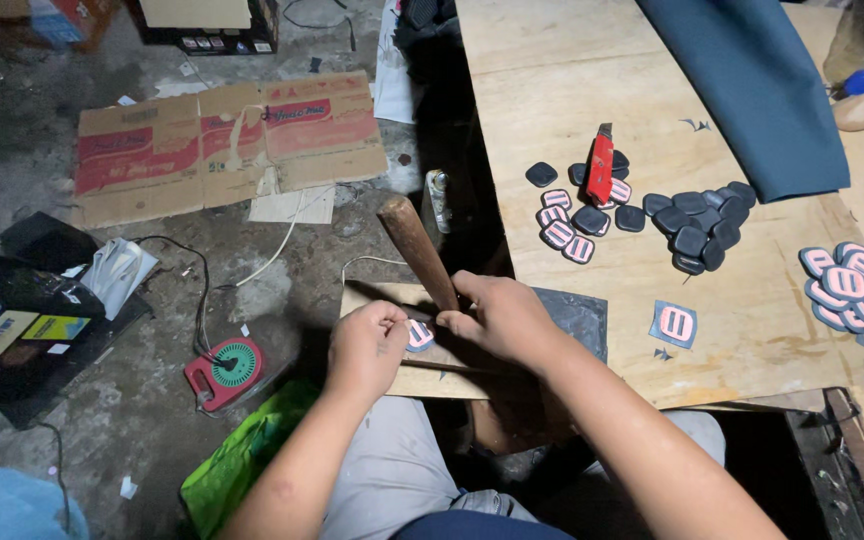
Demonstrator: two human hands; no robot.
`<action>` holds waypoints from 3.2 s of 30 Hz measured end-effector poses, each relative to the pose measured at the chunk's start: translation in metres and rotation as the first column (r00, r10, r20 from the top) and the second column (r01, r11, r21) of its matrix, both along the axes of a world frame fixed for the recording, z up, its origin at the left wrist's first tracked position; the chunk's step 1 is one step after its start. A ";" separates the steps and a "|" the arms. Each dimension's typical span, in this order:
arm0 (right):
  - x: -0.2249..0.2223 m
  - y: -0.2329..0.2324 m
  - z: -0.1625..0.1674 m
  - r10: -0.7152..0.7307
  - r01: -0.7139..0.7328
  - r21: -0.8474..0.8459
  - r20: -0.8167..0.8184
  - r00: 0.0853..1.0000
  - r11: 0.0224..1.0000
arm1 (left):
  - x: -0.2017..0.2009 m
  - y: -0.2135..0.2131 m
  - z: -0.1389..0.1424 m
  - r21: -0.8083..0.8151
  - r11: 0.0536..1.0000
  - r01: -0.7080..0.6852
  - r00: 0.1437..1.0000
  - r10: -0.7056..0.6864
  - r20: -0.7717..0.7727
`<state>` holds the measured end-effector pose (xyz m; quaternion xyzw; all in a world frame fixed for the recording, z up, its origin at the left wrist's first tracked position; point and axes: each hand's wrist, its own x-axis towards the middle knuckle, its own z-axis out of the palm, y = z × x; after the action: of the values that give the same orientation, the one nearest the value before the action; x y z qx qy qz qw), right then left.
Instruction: The person repeatedly picks up small rectangular rubber pieces with a pink center, places them on a wooden block, and strikes them with a hammer to shape or flatten them. Finished pieces are set aside on the table.
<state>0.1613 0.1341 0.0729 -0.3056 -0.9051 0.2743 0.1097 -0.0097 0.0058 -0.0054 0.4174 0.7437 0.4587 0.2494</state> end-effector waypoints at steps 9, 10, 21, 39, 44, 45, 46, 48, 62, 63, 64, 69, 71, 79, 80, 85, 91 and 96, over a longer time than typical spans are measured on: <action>0.000 0.001 -0.004 -0.044 0.045 -0.018 0.009 0.999 0.999 | -0.008 0.007 -0.018 -0.023 1.000 0.021 0.984 -0.016 0.179; 0.001 -0.001 -0.004 -0.040 0.040 -0.021 -0.012 0.999 0.999 | -0.007 0.007 -0.017 -0.022 1.000 0.006 0.984 -0.002 0.177; 0.000 -0.005 -0.009 -0.046 0.048 0.062 -0.034 0.998 0.997 | 0.000 0.006 0.004 -0.015 0.999 0.028 0.997 -0.029 -0.076; 0.006 -0.011 0.002 -0.015 0.015 0.058 -0.009 1.000 0.998 | 0.007 -0.001 0.013 0.092 0.995 0.023 0.953 0.005 -0.302; 0.003 -0.009 0.003 -0.011 0.010 0.143 0.002 1.000 0.990 | 0.001 0.001 0.018 -0.067 0.997 0.039 0.996 -0.033 0.087; -0.001 -0.009 0.002 -0.039 0.037 0.085 0.023 0.999 0.996 | 0.000 0.001 0.018 -0.067 0.997 0.038 0.997 -0.033 0.063; -0.004 -0.009 0.001 -0.070 0.068 0.026 0.047 0.996 0.997 | 0.001 0.002 0.017 -0.069 0.997 0.040 0.999 -0.037 0.040; -0.005 -0.009 -0.001 -0.084 0.083 0.007 0.058 0.995 0.997 | 0.002 0.003 0.015 -0.034 0.999 0.037 0.997 -0.039 -0.068; -0.001 -0.004 0.002 -0.085 0.089 -0.068 0.058 0.995 0.994 | -0.001 0.002 0.013 -0.054 0.998 0.036 0.991 -0.043 -0.125; 0.001 -0.004 0.003 -0.043 0.043 -0.007 0.023 0.999 0.999 | -0.001 0.002 0.012 -0.041 0.999 0.023 0.991 -0.028 -0.128; 0.004 -0.003 0.003 0.003 -0.002 0.052 -0.007 1.000 0.999 | 0.000 0.001 0.011 -0.031 0.999 0.011 0.992 -0.014 -0.128; 0.005 0.000 0.003 0.008 -0.008 0.058 0.003 1.000 0.998 | -0.008 0.006 0.004 -0.057 0.998 0.027 0.989 -0.018 0.144; 0.001 -0.001 0.000 -0.052 0.052 0.009 0.061 0.997 0.999 | -0.009 0.007 0.002 -0.032 0.997 0.070 0.976 -0.062 0.208; 0.011 -0.009 -0.004 -0.007 0.009 0.079 -0.030 1.000 0.997 | -0.006 0.004 -0.009 0.035 0.999 -0.006 0.994 0.002 0.107; 0.011 -0.008 -0.004 -0.007 0.008 0.079 -0.010 1.000 0.997 | -0.008 0.006 -0.010 0.044 0.999 -0.009 0.985 0.001 0.171; 0.003 -0.011 -0.007 -0.075 0.076 0.026 -0.030 0.997 0.997 | -0.007 0.008 -0.011 -0.026 0.999 0.029 0.996 -0.027 0.089; 0.012 -0.013 -0.008 -0.050 0.051 0.060 -0.022 0.999 0.997 | -0.003 0.004 -0.004 0.014 1.000 -0.016 0.999 0.015 0.035; 0.001 -0.011 -0.005 -0.058 0.059 0.072 -0.027 0.998 0.996 | -0.003 0.006 0.003 -0.036 0.999 0.026 0.998 -0.024 0.055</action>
<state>0.1621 0.1229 0.0674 -0.3244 -0.9037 0.2418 0.1400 -0.0132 0.0114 -0.0027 0.4094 0.7397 0.4531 0.2828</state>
